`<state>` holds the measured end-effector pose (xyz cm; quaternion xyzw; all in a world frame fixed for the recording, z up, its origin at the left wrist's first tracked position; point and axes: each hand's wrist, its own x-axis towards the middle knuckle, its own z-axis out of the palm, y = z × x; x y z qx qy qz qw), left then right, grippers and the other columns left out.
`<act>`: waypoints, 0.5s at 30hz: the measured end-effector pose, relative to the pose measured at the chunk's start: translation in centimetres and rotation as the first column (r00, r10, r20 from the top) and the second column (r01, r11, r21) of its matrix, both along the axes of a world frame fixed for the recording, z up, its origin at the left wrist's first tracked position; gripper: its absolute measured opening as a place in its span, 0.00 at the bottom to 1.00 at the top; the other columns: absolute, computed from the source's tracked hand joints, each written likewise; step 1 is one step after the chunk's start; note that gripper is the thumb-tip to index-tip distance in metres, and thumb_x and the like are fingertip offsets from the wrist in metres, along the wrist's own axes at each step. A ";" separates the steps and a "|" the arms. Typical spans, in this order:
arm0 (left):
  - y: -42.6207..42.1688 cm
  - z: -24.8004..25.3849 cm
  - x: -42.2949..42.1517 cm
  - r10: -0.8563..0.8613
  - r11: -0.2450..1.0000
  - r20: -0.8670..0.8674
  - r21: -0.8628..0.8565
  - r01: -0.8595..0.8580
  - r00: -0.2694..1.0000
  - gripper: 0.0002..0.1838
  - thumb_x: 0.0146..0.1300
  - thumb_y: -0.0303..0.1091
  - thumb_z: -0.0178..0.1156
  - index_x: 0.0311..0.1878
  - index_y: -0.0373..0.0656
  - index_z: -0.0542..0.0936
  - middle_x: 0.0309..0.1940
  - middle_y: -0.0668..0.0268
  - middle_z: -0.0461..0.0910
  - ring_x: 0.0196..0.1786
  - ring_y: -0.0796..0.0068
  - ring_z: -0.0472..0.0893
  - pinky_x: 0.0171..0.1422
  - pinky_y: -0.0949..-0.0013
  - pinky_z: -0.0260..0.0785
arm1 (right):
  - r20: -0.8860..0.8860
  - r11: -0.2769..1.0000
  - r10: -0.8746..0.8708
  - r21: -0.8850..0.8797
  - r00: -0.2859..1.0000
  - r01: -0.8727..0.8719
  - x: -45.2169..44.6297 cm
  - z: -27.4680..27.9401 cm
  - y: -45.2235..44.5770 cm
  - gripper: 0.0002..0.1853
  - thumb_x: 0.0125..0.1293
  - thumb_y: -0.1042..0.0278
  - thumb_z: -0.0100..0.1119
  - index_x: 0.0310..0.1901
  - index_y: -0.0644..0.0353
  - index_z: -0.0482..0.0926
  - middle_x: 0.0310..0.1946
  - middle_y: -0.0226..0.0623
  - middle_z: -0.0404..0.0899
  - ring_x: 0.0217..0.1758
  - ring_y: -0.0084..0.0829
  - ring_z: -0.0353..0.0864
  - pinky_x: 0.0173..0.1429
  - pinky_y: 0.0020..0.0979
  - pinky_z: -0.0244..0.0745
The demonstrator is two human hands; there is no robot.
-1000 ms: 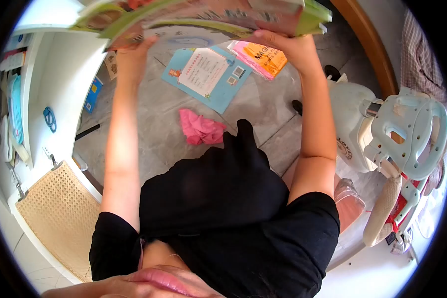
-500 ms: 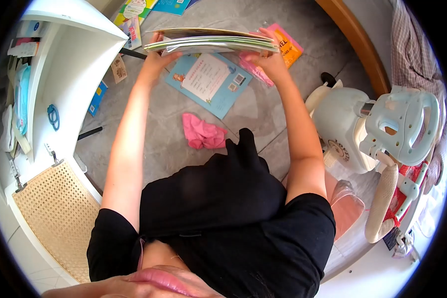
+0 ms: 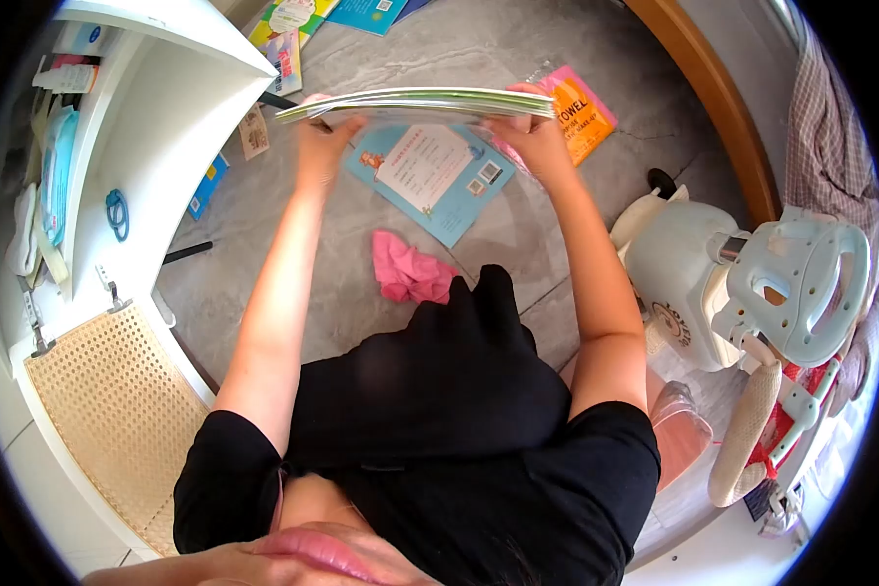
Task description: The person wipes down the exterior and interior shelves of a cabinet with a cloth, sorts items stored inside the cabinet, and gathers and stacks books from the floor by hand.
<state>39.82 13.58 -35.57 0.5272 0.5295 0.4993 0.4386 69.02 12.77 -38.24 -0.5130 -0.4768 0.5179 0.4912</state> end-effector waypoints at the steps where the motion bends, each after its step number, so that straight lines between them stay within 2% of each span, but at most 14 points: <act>1: -0.2 -1.3 -0.1 0.021 1.000 0.033 -0.021 -0.020 0.999 0.20 0.52 0.25 0.71 0.46 0.35 0.73 0.40 0.61 0.82 0.44 0.73 0.81 0.49 0.71 0.73 | -0.017 1.000 0.000 0.006 1.000 0.000 -0.2 -1.9 -0.1 0.22 0.54 0.77 0.71 0.51 0.64 0.75 0.44 0.33 0.81 0.46 0.26 0.81 0.51 0.28 0.77; 3: 0.1 -5.1 0.1 0.057 0.997 0.102 -0.056 -0.052 0.993 0.20 0.51 0.25 0.71 0.44 0.36 0.72 0.39 0.61 0.82 0.43 0.75 0.81 0.47 0.72 0.75 | -0.010 0.999 0.036 -0.008 0.999 -0.036 0.0 -3.5 0.6 0.26 0.52 0.78 0.72 0.53 0.64 0.73 0.45 0.34 0.80 0.47 0.27 0.80 0.51 0.28 0.77; 5: 0.2 -5.4 0.3 0.037 0.993 0.114 -0.115 -0.023 0.993 0.21 0.52 0.27 0.71 0.47 0.35 0.73 0.39 0.60 0.82 0.40 0.74 0.81 0.45 0.71 0.76 | 0.027 0.991 0.113 -0.076 0.993 -0.110 -0.2 -3.6 1.0 0.30 0.51 0.79 0.73 0.55 0.64 0.71 0.47 0.36 0.79 0.47 0.27 0.80 0.51 0.28 0.77; 8: 0.6 -4.1 0.3 0.040 0.972 0.043 -0.234 -0.028 0.998 0.19 0.54 0.29 0.70 0.49 0.34 0.78 0.40 0.60 0.84 0.41 0.74 0.82 0.47 0.71 0.75 | -0.089 0.997 0.048 -0.053 0.995 -0.053 -1.0 -2.7 1.5 0.26 0.51 0.79 0.72 0.53 0.66 0.73 0.45 0.37 0.81 0.47 0.27 0.80 0.50 0.28 0.77; 9: 0.6 -4.3 0.1 0.024 0.979 -0.002 -0.203 -0.024 1.000 0.18 0.55 0.28 0.69 0.49 0.34 0.78 0.40 0.61 0.84 0.41 0.75 0.82 0.47 0.72 0.75 | -0.117 0.999 0.033 -0.036 0.993 -0.038 -1.1 -2.5 1.6 0.26 0.51 0.79 0.72 0.52 0.67 0.74 0.44 0.37 0.81 0.47 0.27 0.81 0.49 0.28 0.77; 11: 0.9 -3.6 -0.1 -0.006 0.991 -0.083 -0.131 -0.005 0.997 0.17 0.56 0.28 0.69 0.48 0.35 0.80 0.40 0.63 0.85 0.42 0.77 0.82 0.48 0.73 0.74 | -0.018 0.998 0.062 -0.014 0.998 -0.062 -1.2 -1.7 2.0 0.26 0.53 0.73 0.72 0.54 0.67 0.73 0.46 0.38 0.81 0.48 0.27 0.80 0.50 0.29 0.76; 12: 0.4 -3.3 -0.4 -0.018 0.970 -0.042 -0.244 0.007 0.999 0.18 0.57 0.28 0.68 0.50 0.35 0.79 0.43 0.63 0.84 0.43 0.77 0.81 0.49 0.73 0.73 | 0.049 0.998 0.063 -0.002 0.997 -0.063 -1.1 -1.2 2.0 0.26 0.54 0.72 0.72 0.54 0.66 0.73 0.47 0.38 0.81 0.48 0.27 0.80 0.51 0.29 0.76; 13: -0.1 -3.6 -0.9 -0.037 0.967 0.048 -0.251 0.048 0.998 0.18 0.58 0.28 0.68 0.52 0.36 0.79 0.44 0.63 0.84 0.44 0.76 0.82 0.50 0.73 0.73 | 0.112 0.998 0.067 0.006 0.991 -0.068 -1.2 -0.2 1.8 0.26 0.54 0.70 0.71 0.54 0.66 0.73 0.48 0.38 0.81 0.49 0.27 0.80 0.52 0.29 0.76; 14: -1.0 -2.1 -1.5 -0.056 0.931 0.178 -0.346 0.116 0.982 0.18 0.59 0.28 0.67 0.53 0.37 0.78 0.45 0.63 0.84 0.45 0.75 0.82 0.51 0.72 0.73 | 0.159 0.992 0.107 -0.081 0.982 -0.095 -1.1 1.2 1.1 0.27 0.55 0.66 0.70 0.56 0.66 0.73 0.50 0.37 0.80 0.51 0.27 0.79 0.55 0.29 0.73; 15: -2.2 -0.5 -2.3 -0.053 0.886 0.300 -0.426 0.183 0.952 0.19 0.60 0.28 0.66 0.54 0.37 0.78 0.46 0.62 0.83 0.45 0.74 0.82 0.53 0.71 0.74 | 0.090 0.985 0.134 -0.118 0.987 -0.123 -1.1 2.2 0.3 0.29 0.55 0.67 0.70 0.57 0.66 0.72 0.51 0.37 0.79 0.52 0.27 0.79 0.57 0.29 0.72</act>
